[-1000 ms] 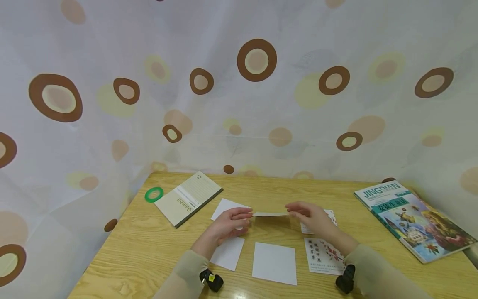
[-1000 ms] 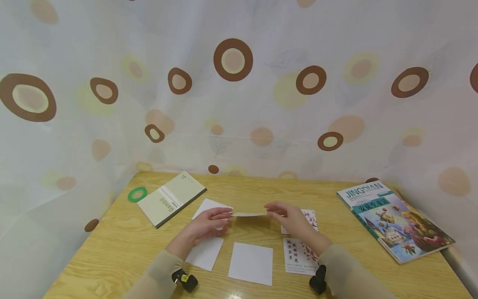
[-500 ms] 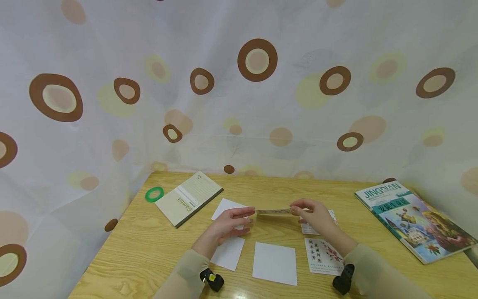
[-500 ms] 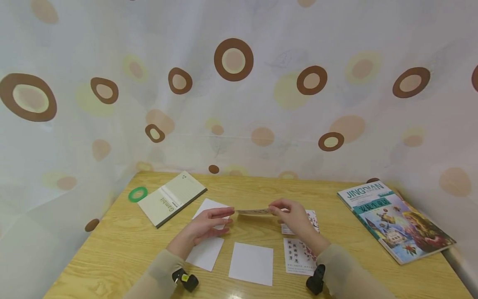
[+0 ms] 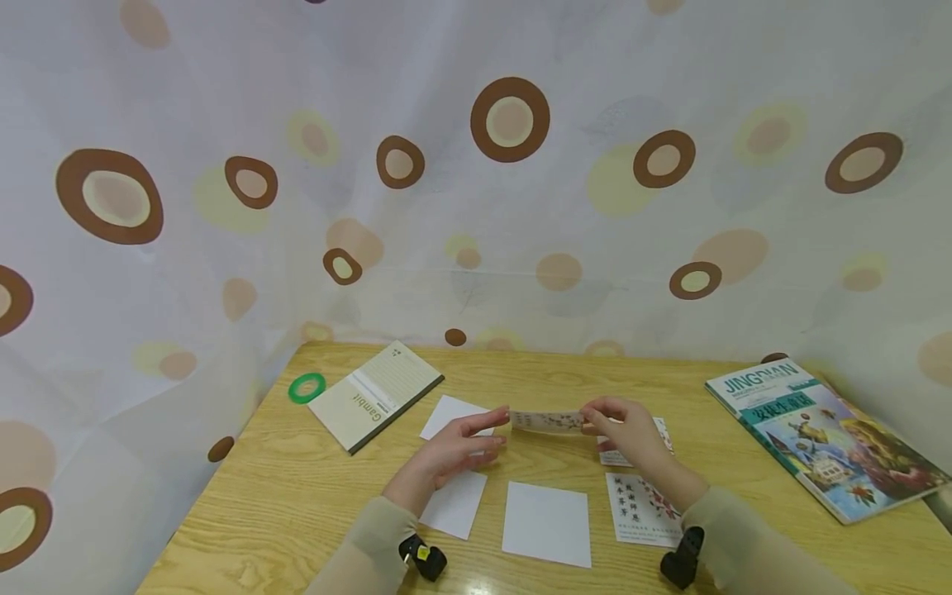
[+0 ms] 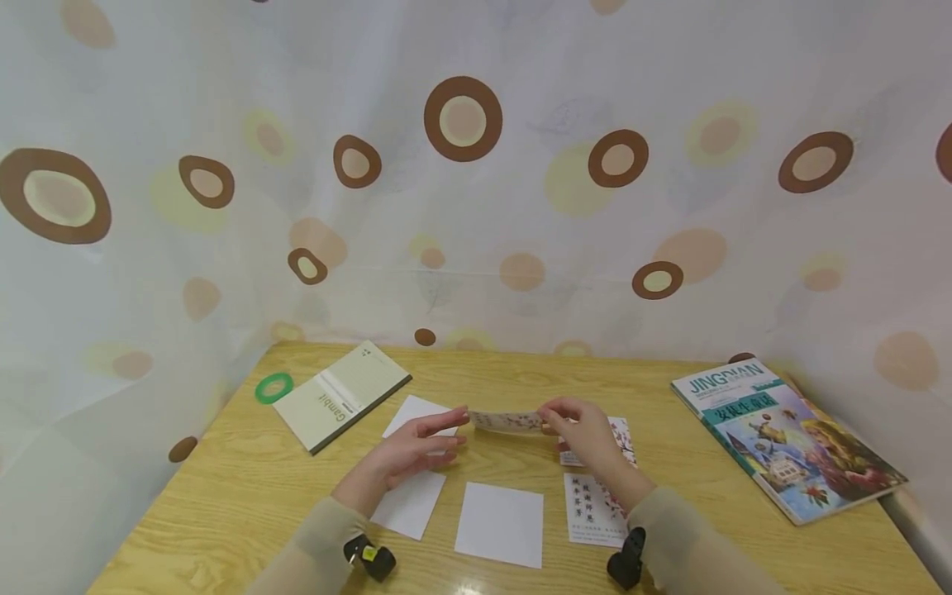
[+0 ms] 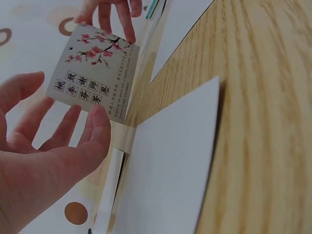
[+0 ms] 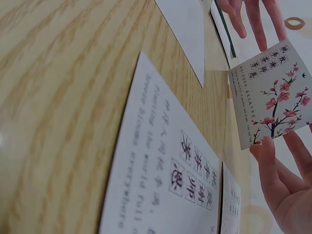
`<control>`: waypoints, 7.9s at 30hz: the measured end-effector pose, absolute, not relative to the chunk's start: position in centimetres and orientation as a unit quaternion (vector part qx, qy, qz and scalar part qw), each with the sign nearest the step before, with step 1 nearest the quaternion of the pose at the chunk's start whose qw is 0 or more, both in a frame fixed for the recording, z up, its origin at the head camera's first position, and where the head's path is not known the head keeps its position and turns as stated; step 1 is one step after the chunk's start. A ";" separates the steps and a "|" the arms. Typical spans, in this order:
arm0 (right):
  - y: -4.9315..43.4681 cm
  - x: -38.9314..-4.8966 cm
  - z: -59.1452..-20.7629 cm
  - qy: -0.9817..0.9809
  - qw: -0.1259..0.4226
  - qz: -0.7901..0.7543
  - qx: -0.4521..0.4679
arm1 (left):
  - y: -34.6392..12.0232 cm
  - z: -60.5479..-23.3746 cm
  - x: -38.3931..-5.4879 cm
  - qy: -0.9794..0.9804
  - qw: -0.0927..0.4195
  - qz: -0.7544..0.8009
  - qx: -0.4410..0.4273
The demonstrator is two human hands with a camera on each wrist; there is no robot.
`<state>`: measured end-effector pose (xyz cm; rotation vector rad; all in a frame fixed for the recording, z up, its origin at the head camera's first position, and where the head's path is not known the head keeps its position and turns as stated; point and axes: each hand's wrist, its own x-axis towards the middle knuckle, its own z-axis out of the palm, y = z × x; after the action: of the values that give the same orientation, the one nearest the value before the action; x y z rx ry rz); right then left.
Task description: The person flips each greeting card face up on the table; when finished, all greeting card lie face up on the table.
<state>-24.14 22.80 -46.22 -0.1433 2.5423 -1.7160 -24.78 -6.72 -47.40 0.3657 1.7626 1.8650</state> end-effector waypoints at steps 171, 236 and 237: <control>24.5 -21.0 -45.8 0.771 0.227 -0.588 -0.093 | -7.9 -47.2 -22.6 0.616 0.337 0.709 0.069; 24.1 -16.7 -48.1 0.860 0.054 -0.191 -0.469 | -7.0 -47.2 -21.1 0.603 0.346 0.717 0.057; 24.1 -16.7 -48.2 0.860 0.047 -0.191 -0.472 | -7.0 -47.2 -21.0 0.602 0.346 0.718 0.056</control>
<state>-16.65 24.06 -48.15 -1.4397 2.6226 -0.5821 -21.04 -6.97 -47.22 0.1465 1.5623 1.8627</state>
